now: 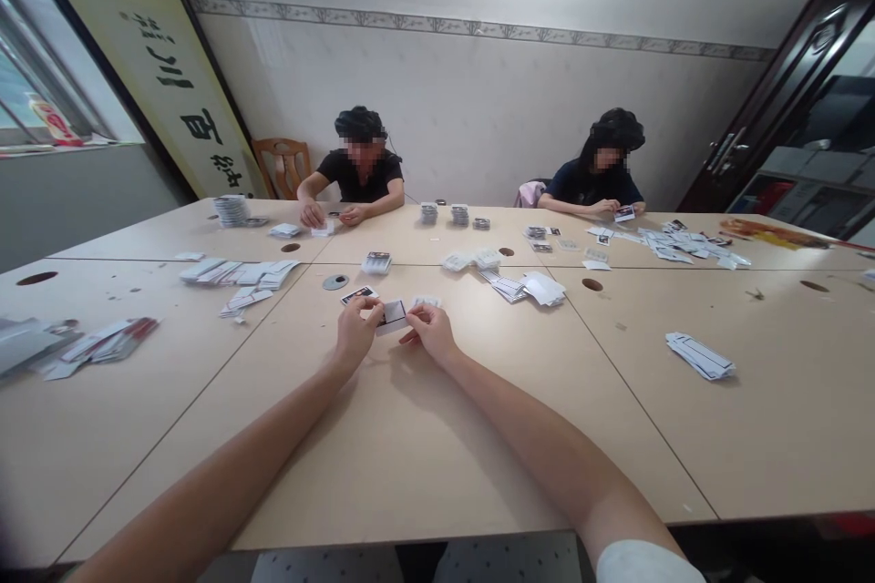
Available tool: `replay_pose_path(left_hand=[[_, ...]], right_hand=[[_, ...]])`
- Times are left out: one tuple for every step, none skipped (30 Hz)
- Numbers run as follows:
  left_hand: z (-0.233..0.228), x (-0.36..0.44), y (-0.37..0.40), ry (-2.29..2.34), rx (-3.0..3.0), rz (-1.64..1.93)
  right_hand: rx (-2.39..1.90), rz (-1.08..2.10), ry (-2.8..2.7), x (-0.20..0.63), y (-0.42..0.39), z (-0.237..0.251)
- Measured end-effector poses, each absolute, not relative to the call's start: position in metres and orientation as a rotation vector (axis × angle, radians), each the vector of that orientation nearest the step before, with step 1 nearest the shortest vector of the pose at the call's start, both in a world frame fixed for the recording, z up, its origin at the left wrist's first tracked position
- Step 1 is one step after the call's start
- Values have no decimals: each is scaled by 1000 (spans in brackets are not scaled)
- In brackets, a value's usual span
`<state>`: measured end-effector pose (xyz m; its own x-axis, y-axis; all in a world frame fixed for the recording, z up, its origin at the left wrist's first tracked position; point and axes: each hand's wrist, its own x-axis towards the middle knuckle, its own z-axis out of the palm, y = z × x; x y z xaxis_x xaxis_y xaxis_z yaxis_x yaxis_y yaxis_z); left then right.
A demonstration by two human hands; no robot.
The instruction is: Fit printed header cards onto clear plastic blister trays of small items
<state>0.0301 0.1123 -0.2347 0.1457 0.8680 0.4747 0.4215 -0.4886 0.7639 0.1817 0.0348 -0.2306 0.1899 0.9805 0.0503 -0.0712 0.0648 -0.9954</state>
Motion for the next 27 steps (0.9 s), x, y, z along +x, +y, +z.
replay_pose_path(left_hand=[[-235, 30, 113, 1228, 1949, 1307], [-235, 30, 114, 1226, 1921, 1308], [-236, 30, 115, 1222, 1889, 1309], [-236, 30, 116, 1218, 1857, 1311], [-236, 30, 117, 1214, 1825, 1315], [-237, 29, 118, 1210, 1795, 1324], [-237, 29, 119, 1206, 1766, 1337], [-237, 28, 119, 1202, 1736, 1353], [-236, 27, 120, 1200, 1705, 1371], [-236, 26, 120, 1198, 1673, 1389], [-236, 26, 121, 1200, 1637, 1407], [-235, 25, 122, 1202, 1600, 1422], [-235, 24, 123, 1206, 1563, 1436], [-234, 23, 124, 1210, 1526, 1448], [-233, 22, 125, 1212, 1491, 1456], [-232, 21, 126, 1211, 1461, 1460], [-230, 21, 127, 1207, 1435, 1460], [-229, 20, 128, 1200, 1415, 1457], [-227, 20, 128, 1191, 1398, 1454], [-226, 20, 129, 1183, 1383, 1451], [-225, 20, 130, 1178, 1368, 1451], [-224, 20, 130, 1176, 1353, 1452], [-223, 20, 130, 1176, 1336, 1453], [-222, 20, 131, 1180, 1318, 1455], [-222, 19, 131, 1185, 1299, 1458], [-221, 19, 132, 1192, 1279, 1461], [-221, 18, 132, 1201, 1258, 1465]], right_hand=[[-1194, 1061, -1032, 182, 35, -231], [-1195, 1059, -1022, 182, 35, -231], [-1196, 1058, -1013, 182, 36, -230], [-1197, 1058, -1003, 182, 36, -230], [-1198, 1059, -995, 182, 36, -230], [-1198, 1059, -988, 182, 36, -230], [-1198, 1060, -983, 182, 36, -229], [-1198, 1062, -979, 182, 35, -228], [-1197, 1063, -976, 181, 35, -228], [-1195, 1066, -976, 181, 34, -227], [-1192, 1069, -977, 181, 34, -226], [-1188, 1074, -978, 181, 33, -226], [-1184, 1078, -978, 181, 33, -226], [-1180, 1081, -978, 181, 33, -226], [-1178, 1085, -976, 181, 34, -227], [-1178, 1088, -971, 182, 35, -228], [-1179, 1090, -963, 182, 36, -229], [-1181, 1092, -954, 183, 38, -231], [-1184, 1095, -944, 183, 40, -233], [-1188, 1096, -933, 184, 42, -234], [-1192, 1096, -924, 184, 44, -236], [-1195, 1094, -917, 185, 46, -238], [-1197, 1089, -913, 185, 47, -239], [-1198, 1080, -910, 184, 47, -239], [-1198, 1063, -905, 184, 47, -239], [-1199, 1038, -897, 184, 47, -239], [-1202, 1005, -883, 183, 47, -239]])
